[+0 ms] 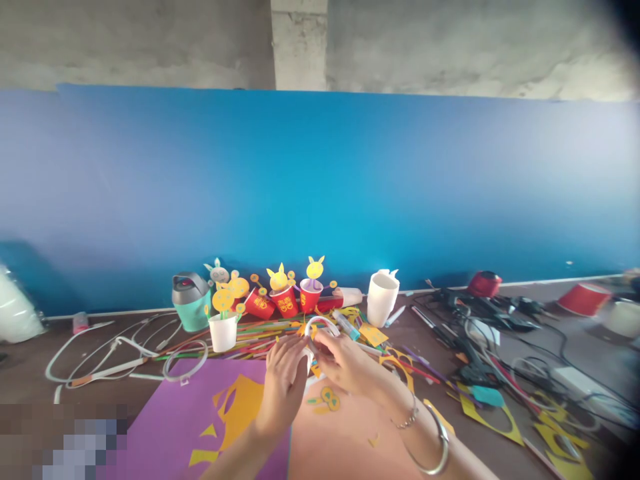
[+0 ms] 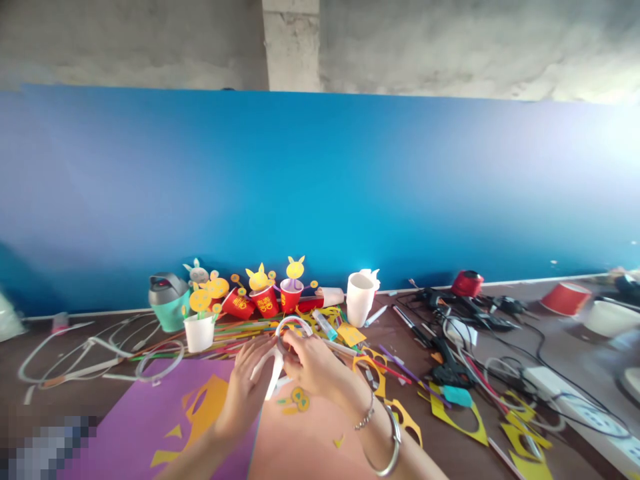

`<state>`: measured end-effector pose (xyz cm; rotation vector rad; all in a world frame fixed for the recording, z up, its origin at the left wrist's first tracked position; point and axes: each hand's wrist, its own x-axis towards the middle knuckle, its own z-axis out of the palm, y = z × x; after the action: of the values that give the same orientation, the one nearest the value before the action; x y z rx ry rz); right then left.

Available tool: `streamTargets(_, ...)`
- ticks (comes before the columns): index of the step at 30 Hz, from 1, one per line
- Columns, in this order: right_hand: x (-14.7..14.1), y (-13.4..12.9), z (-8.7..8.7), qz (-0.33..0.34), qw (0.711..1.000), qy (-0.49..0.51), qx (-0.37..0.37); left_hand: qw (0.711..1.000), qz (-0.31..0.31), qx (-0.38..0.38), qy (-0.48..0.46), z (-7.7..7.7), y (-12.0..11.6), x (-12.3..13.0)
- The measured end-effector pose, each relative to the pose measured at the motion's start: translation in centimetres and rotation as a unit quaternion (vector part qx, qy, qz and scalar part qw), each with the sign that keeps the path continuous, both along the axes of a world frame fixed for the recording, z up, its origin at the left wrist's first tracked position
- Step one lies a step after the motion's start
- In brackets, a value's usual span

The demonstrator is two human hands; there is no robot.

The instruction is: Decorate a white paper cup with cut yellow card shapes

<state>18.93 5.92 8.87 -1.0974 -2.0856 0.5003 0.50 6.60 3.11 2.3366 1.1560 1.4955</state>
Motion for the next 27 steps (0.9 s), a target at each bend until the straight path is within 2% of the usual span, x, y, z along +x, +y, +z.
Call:
streamTargets(8, 0.04, -0.35, 0.43, -0.003, 1.0, -0.009, -0.008, 1.0, -0.01, -0.006, -0.028, 0.22, -0.17, 0.01)
streamTargets(11, 0.1, -0.28, 0.4, -0.002, 1.0, -0.023, 0.003, 0.997, -0.018, -0.033, -0.061, 0.2, -0.26, 0.08)
streamTargets(18, -0.33, -0.25, 0.41, -0.011, 0.992, -0.12, 0.033, 0.986, -0.002, -0.078, -0.149, -0.18, 0.23, 0.29)
streamTargets(27, -0.66, 0.39, 0.02, -0.004, 0.995, -0.087, 0.051, 0.985, 0.027, -0.074, -0.151, -0.16, 0.11, 0.15)
